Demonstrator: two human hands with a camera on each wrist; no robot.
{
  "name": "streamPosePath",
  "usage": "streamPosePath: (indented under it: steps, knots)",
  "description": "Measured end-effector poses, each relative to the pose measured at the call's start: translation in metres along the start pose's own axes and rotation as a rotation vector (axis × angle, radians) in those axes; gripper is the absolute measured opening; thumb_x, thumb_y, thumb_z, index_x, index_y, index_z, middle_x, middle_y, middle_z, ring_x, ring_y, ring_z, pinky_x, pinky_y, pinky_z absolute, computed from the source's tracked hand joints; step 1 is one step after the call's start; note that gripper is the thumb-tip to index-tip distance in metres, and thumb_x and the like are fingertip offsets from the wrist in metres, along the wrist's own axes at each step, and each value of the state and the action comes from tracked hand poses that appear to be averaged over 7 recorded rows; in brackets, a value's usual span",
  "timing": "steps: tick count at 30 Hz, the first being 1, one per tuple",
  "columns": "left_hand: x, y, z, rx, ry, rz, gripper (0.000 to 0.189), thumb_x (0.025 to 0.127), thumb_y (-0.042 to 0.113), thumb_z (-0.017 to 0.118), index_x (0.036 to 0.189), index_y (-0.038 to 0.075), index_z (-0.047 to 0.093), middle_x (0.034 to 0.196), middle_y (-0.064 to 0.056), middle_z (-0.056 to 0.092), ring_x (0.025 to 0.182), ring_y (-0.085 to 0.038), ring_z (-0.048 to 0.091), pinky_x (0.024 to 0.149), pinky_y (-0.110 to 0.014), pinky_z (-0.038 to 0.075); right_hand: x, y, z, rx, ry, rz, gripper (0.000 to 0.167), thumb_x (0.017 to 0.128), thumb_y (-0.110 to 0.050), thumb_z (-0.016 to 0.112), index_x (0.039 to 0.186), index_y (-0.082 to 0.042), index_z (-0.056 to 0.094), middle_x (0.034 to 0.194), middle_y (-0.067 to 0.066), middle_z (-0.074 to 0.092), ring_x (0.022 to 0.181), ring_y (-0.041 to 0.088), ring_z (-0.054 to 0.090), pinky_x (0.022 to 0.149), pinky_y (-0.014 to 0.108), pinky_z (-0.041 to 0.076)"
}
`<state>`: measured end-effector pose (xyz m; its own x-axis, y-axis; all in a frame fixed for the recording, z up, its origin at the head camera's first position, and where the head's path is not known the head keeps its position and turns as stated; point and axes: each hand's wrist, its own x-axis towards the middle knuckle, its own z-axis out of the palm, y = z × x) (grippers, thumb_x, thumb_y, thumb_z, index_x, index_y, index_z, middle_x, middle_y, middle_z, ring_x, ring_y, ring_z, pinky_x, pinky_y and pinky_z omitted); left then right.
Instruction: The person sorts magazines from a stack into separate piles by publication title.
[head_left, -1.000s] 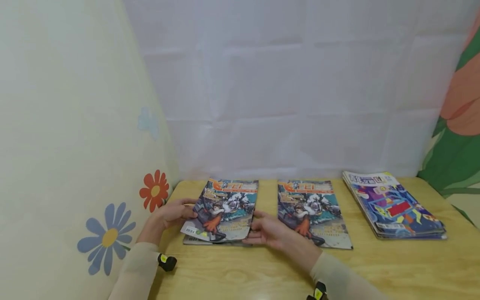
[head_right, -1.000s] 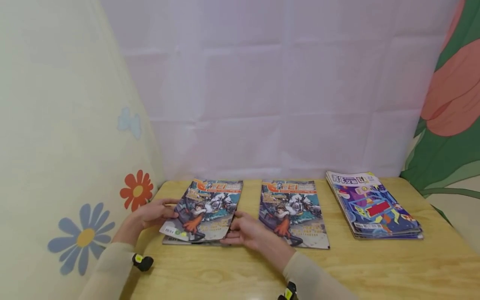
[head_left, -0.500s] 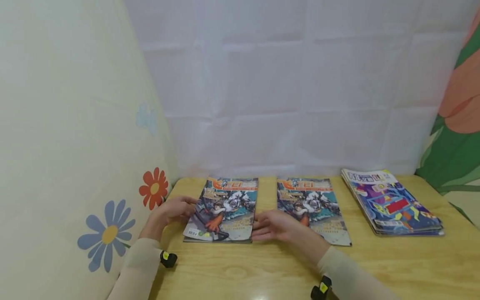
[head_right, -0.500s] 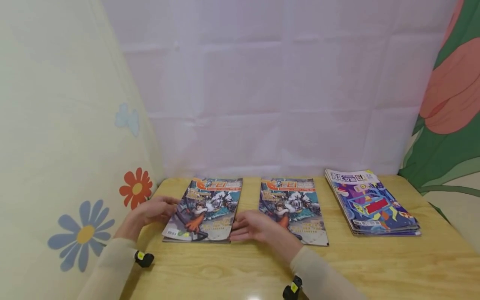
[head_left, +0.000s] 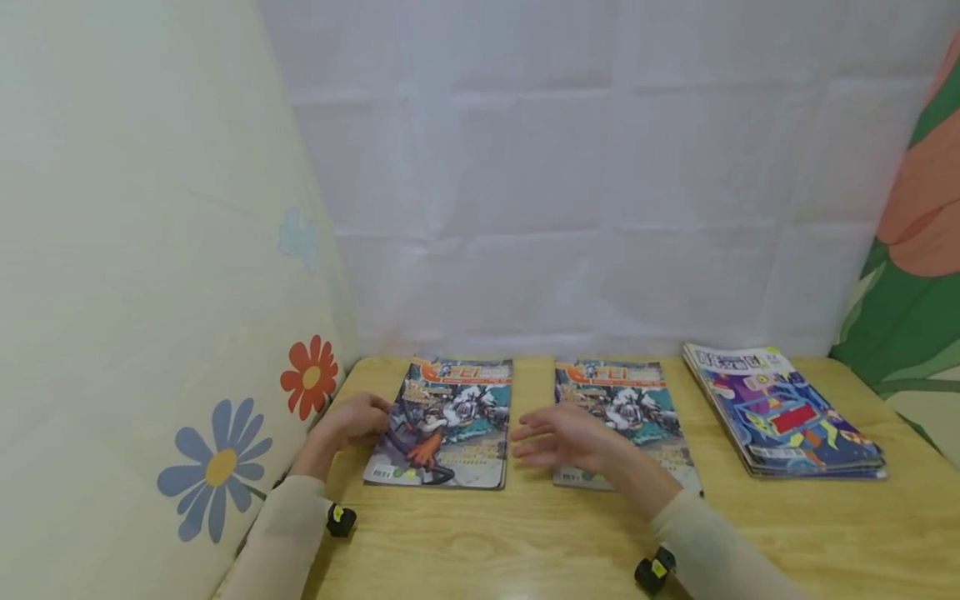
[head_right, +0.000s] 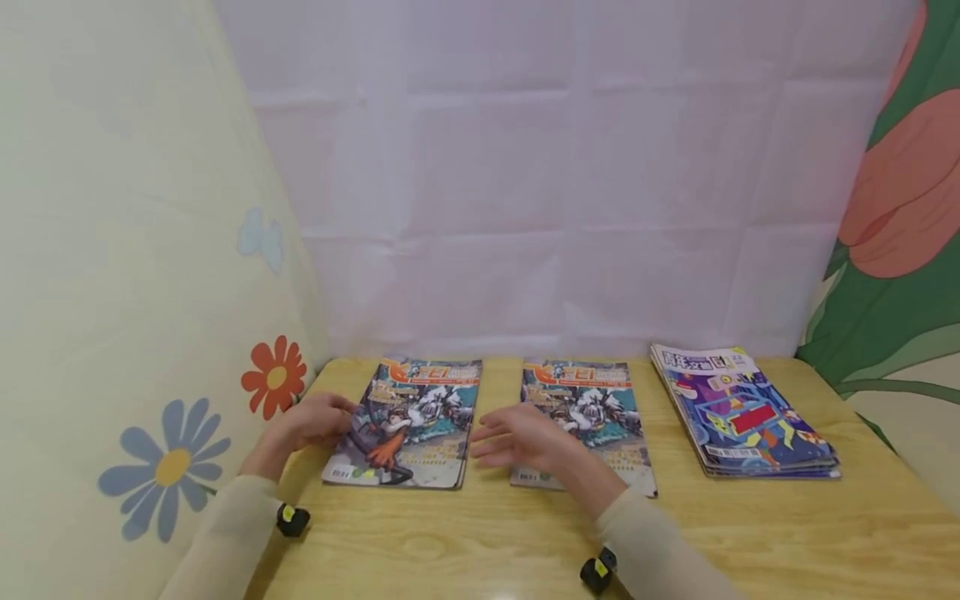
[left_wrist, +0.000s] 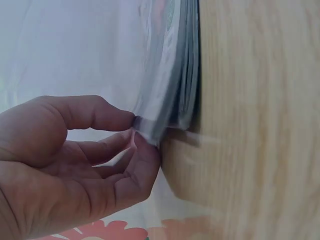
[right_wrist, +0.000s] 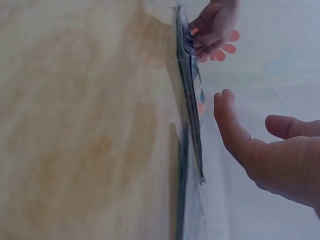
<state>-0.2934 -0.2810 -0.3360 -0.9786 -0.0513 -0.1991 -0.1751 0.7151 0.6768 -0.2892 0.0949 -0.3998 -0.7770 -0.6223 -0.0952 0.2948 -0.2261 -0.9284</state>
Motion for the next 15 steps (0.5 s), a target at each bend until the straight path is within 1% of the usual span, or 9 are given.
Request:
streamPosePath:
  steps: [2,5,9,11,12,14,15]
  knots:
    - [-0.001,0.001,0.001,0.017,0.012,-0.002,0.046,0.082,-0.004,0.057,0.126,-0.017,0.056,0.1,-0.017,0.062,0.065,-0.019,0.055,0.056,-0.03,0.048,-0.003,-0.007,-0.004,-0.032,0.01,-0.024,0.053,0.106,-0.015,0.051,0.148,0.014,0.036,0.137,0.032,0.054,0.116,0.043,0.062,0.096,0.049,0.052]
    - [-0.004,0.003,0.001,0.051,0.036,-0.004,0.044,0.082,-0.004,0.057,0.125,-0.017,0.057,0.099,-0.016,0.061,0.066,-0.02,0.054,0.057,-0.03,0.048,-0.006,-0.016,-0.013,-0.07,0.03,-0.066,0.052,0.107,-0.018,0.049,0.149,0.011,0.038,0.136,0.029,0.057,0.117,0.04,0.063,0.094,0.045,0.054]
    - [-0.003,0.004,0.002,0.091,0.062,-0.028,0.041,0.082,-0.003,0.057,0.122,-0.016,0.059,0.099,-0.016,0.06,0.07,-0.021,0.057,0.057,-0.03,0.049,-0.015,-0.025,-0.024,-0.087,0.077,-0.113,0.049,0.108,-0.019,0.048,0.148,0.008,0.042,0.139,0.029,0.055,0.119,0.039,0.061,0.094,0.044,0.054]
    - [-0.001,0.006,0.004,0.12,0.064,-0.032,0.038,0.084,-0.002,0.058,0.12,-0.015,0.06,0.094,-0.014,0.06,0.066,-0.018,0.056,0.055,-0.028,0.048,-0.021,-0.027,-0.031,-0.093,0.096,-0.127,0.048,0.108,-0.019,0.048,0.148,0.007,0.043,0.14,0.03,0.054,0.121,0.04,0.06,0.096,0.045,0.053]
    - [-0.001,0.007,0.004,0.138,0.06,-0.022,0.037,0.085,-0.001,0.058,0.118,-0.016,0.061,0.091,-0.014,0.06,0.063,-0.017,0.055,0.054,-0.027,0.047,-0.024,-0.027,-0.034,-0.101,0.103,-0.133,0.047,0.109,-0.019,0.047,0.148,0.007,0.043,0.14,0.03,0.053,0.122,0.041,0.059,0.096,0.045,0.053]
    - [-0.002,0.01,0.006,0.182,0.067,-0.014,0.031,0.087,0.002,0.059,0.113,-0.015,0.063,0.079,-0.01,0.057,0.056,-0.014,0.05,0.051,-0.025,0.045,-0.03,-0.026,-0.044,-0.12,0.124,-0.143,0.047,0.109,-0.019,0.045,0.148,0.008,0.042,0.14,0.031,0.053,0.122,0.042,0.058,0.097,0.046,0.052]
    - [-0.003,0.012,0.007,0.204,0.071,-0.008,0.029,0.088,0.004,0.059,0.11,-0.015,0.063,0.076,-0.008,0.055,0.054,-0.013,0.048,0.05,-0.025,0.043,-0.032,-0.026,-0.049,-0.134,0.14,-0.148,0.047,0.11,-0.019,0.044,0.148,0.008,0.041,0.139,0.031,0.053,0.121,0.042,0.059,0.096,0.046,0.053]
